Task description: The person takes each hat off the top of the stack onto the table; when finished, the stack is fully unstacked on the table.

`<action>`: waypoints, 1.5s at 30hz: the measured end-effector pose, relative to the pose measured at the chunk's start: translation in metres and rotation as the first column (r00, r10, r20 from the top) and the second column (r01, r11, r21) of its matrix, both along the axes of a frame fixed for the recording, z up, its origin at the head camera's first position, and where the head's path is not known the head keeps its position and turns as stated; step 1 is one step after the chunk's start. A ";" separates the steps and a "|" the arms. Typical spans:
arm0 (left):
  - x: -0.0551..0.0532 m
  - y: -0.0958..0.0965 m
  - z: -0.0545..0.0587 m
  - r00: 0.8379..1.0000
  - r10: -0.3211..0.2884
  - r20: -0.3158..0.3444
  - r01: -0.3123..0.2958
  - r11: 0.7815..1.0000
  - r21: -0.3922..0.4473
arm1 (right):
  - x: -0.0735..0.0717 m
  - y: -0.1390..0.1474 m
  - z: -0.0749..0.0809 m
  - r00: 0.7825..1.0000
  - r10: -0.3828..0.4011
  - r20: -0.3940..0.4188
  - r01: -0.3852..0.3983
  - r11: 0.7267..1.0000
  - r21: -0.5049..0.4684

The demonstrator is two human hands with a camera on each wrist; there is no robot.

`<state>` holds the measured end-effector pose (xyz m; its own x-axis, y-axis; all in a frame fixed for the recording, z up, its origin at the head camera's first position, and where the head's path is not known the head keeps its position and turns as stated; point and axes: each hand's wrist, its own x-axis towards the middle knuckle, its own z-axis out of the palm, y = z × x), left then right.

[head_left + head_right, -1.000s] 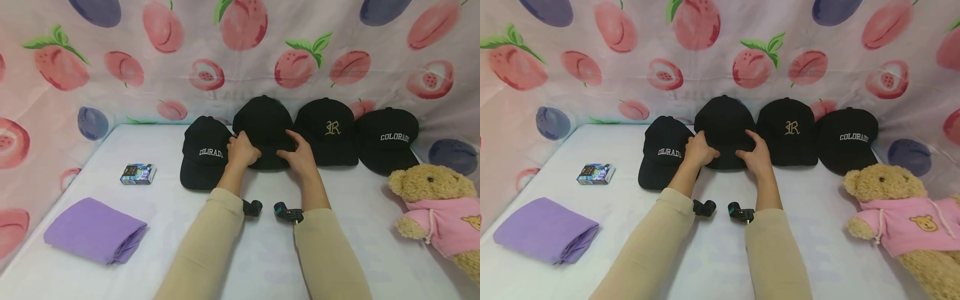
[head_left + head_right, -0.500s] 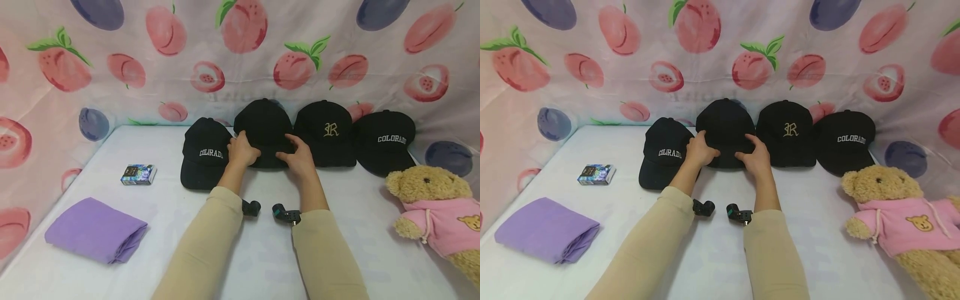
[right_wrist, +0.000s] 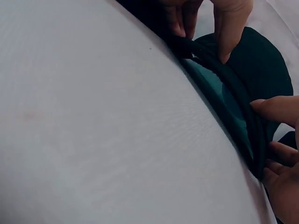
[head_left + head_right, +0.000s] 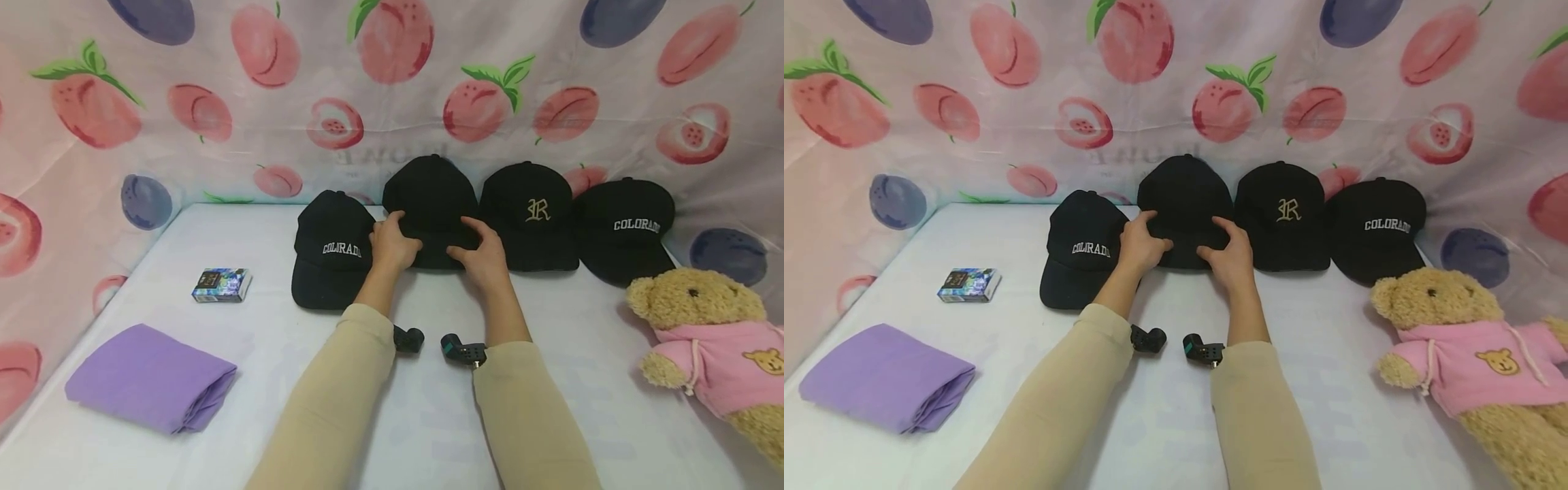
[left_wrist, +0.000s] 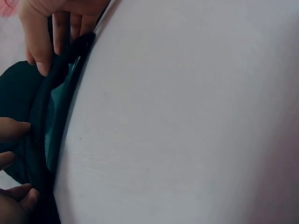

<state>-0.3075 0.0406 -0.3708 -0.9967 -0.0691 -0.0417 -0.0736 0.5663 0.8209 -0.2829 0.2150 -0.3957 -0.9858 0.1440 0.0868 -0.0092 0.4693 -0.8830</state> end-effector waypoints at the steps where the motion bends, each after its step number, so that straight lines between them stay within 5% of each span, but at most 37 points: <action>1: 0.000 0.000 -0.001 1.000 -0.001 -0.004 0.001 1.000 0.000 | -0.001 0.000 0.000 1.000 -0.001 -0.002 0.001 1.000 0.003; 13: 0.011 -0.001 -0.001 0.991 -0.128 -0.026 0.127 0.991 -0.040 | 0.003 -0.003 0.005 0.999 -0.032 0.004 0.032 0.999 -0.007; 26: 0.033 -0.011 0.008 0.983 -0.165 -0.084 0.166 0.986 0.007 | 0.003 -0.011 0.016 0.997 -0.042 -0.068 0.038 0.998 -0.053; 35: 0.047 -0.021 0.010 0.986 -0.118 -0.122 0.128 0.989 0.078 | 0.002 -0.023 0.023 0.993 0.015 -0.120 -0.027 0.995 -0.100; 45: 0.052 -0.035 0.015 0.980 -0.098 -0.175 0.116 0.988 0.098 | 0.004 -0.031 0.028 0.990 0.075 -0.118 -0.090 0.988 -0.123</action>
